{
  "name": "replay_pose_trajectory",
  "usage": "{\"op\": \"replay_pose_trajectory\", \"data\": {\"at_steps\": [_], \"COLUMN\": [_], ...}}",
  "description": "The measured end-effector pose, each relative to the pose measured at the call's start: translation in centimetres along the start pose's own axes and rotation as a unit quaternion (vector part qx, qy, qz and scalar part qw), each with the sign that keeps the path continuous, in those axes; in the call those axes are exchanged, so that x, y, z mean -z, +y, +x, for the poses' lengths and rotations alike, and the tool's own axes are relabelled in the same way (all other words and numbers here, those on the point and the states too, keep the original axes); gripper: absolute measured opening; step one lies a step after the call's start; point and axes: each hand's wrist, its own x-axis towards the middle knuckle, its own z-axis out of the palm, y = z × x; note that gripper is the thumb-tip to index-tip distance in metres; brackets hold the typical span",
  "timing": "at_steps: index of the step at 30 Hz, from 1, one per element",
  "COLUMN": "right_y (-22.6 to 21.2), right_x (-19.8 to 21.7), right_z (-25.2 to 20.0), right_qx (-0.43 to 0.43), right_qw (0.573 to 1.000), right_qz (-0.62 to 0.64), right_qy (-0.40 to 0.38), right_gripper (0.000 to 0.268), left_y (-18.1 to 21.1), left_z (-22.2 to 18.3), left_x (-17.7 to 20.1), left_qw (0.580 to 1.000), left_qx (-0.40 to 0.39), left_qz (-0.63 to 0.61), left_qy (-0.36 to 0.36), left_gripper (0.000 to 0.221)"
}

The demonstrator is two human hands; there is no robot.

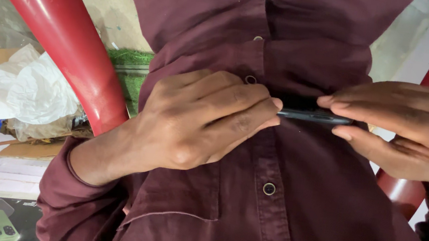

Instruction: The person uses a screwdriver to remove screws from a disassembled smartphone, then places the back cover onto the device and presses the edges to secure it. The person then wipes the back of the phone with a cloth.

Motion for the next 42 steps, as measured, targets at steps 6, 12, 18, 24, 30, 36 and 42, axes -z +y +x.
{"op": "replay_pose_trajectory", "data": {"at_steps": [6, 12, 18, 24, 30, 36, 42], "right_y": [0.3, 0.8, 5.4, 6.3, 1.9, 1.0, 1.1], "right_x": [-0.2, -0.3, -2.9, -2.9, -0.4, -0.2, -0.3], "right_z": [-0.2, -1.1, -8.3, -7.9, -3.1, -1.7, -1.8], "right_qx": [0.038, 0.033, -0.140, 0.287, 0.106, 0.095, 0.102], "right_qw": [0.999, 0.999, 0.979, 0.605, 0.977, 0.985, 0.986], "right_qz": [-0.002, 0.033, 0.093, -0.743, -0.187, -0.141, -0.129], "right_qy": [-0.002, 0.010, -0.116, -0.026, 0.000, 0.004, -0.004], "right_gripper": [0.029, 0.029, 0.002, 0.025, 0.019, 0.015, 0.012], "left_y": [0.6, 0.7, 0.6, 0.6, 0.7, 1.0, 0.4], "left_z": [0.7, 0.6, 0.7, 0.4, 0.4, 1.4, 1.6], "left_x": [0.4, 0.2, -0.1, -0.6, -0.5, -0.4, -1.2], "left_qw": [0.999, 0.997, 0.996, 0.994, 0.995, 0.993, 0.990], "left_qx": [-0.007, -0.016, -0.032, -0.044, -0.029, -0.031, -0.063], "left_qz": [0.037, 0.066, 0.077, 0.101, 0.089, 0.104, 0.112], "left_qy": [-0.020, -0.035, -0.027, -0.022, -0.032, -0.050, -0.059], "left_gripper": [0.026, 0.025, 0.022, 0.021, 0.025, 0.030, 0.031]}}
